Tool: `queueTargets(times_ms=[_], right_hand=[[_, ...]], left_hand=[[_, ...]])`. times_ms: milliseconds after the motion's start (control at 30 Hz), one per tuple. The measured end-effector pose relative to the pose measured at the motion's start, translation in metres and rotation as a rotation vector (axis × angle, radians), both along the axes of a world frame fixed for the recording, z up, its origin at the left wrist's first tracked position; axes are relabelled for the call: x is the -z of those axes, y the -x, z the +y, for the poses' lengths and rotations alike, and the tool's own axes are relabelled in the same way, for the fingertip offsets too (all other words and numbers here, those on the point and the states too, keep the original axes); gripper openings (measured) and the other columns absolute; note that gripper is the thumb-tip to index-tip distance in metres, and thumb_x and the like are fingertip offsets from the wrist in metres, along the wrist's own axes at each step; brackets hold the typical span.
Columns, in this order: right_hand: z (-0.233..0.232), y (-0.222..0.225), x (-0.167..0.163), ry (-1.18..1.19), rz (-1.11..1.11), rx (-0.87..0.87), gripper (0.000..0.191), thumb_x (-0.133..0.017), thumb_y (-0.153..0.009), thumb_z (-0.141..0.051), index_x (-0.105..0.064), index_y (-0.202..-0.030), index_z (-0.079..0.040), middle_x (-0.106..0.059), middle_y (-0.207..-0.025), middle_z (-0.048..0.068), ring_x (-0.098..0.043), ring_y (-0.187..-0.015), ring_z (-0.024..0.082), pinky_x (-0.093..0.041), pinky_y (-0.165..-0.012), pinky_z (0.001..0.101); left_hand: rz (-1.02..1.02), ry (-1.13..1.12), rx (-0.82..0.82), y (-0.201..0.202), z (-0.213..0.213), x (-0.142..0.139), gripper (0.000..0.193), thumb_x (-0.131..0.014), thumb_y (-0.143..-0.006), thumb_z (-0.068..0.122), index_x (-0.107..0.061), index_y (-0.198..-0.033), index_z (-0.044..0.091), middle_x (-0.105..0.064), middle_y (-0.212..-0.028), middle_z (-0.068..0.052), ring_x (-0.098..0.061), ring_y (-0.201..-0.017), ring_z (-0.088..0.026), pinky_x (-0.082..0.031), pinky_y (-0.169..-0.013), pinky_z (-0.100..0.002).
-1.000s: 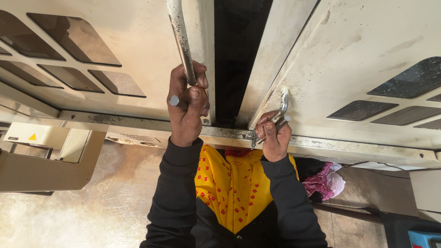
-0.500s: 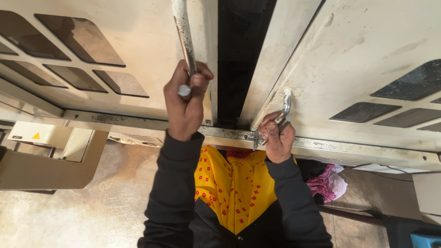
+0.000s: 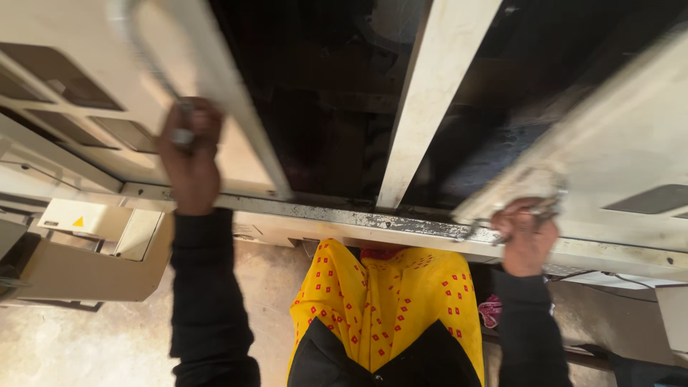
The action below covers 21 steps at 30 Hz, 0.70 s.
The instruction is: The person sits and repeatedly measures small cylindrical metal rods using a dial indicator mounted on a stand. They open a machine door, place a rod inside briefly, then close the door and continue measuring additional rods one at a time.
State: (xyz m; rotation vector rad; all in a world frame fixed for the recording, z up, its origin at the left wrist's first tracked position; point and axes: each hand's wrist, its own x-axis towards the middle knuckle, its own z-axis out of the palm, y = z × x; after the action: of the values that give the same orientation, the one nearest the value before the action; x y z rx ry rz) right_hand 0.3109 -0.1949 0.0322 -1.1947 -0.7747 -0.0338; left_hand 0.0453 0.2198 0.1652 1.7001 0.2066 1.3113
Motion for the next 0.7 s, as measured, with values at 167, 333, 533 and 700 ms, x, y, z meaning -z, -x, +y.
queueTargets(times_ms=[167,333,533,700], right_hand=[[-0.050,-0.032,0.002,-0.114,0.060,0.285,0.037,-0.068,-0.114,-0.040,-0.055,-0.113,-0.005,-0.054,-0.085,0.001,-0.051,-0.065,0.010,-0.049,-0.065,0.0292],[-0.104,-0.073,-0.007,-0.157,0.048,0.528,0.028,-0.060,-0.124,-0.027,-0.053,-0.109,-0.005,-0.045,-0.080,0.001,-0.045,-0.067,0.009,-0.048,-0.067,0.0282],[-0.160,-0.114,-0.015,-0.182,0.084,0.622,0.018,-0.052,-0.123,-0.020,-0.053,-0.111,-0.006,-0.049,-0.092,0.000,-0.047,-0.079,0.008,-0.047,-0.073,0.0256],[-0.177,-0.106,0.008,0.441,-0.188,1.209,0.015,-0.046,-0.111,-0.015,-0.056,-0.114,-0.003,-0.053,-0.102,0.008,-0.051,-0.091,0.018,-0.047,-0.084,0.0308]], left_hand=[[-0.148,0.258,-0.083,0.031,0.060,0.022,0.029,-0.064,-0.119,0.033,-0.052,-0.128,0.008,-0.052,-0.092,0.000,-0.039,-0.055,-0.004,-0.027,-0.045,-0.022],[-0.271,0.410,-0.256,0.052,0.119,0.025,0.046,-0.066,-0.116,0.038,-0.045,-0.145,0.010,-0.067,-0.125,-0.008,-0.045,-0.059,-0.007,-0.033,-0.048,-0.024],[-0.183,0.442,-0.319,0.091,0.157,0.015,0.040,-0.062,-0.120,0.034,-0.048,-0.150,0.012,-0.061,-0.130,-0.007,-0.042,-0.064,-0.007,-0.039,-0.057,-0.024],[-0.247,0.265,-0.334,0.094,0.154,0.024,0.028,-0.054,-0.123,0.024,-0.046,-0.148,0.013,-0.054,-0.124,-0.003,-0.038,-0.062,-0.008,-0.034,-0.055,-0.023]])
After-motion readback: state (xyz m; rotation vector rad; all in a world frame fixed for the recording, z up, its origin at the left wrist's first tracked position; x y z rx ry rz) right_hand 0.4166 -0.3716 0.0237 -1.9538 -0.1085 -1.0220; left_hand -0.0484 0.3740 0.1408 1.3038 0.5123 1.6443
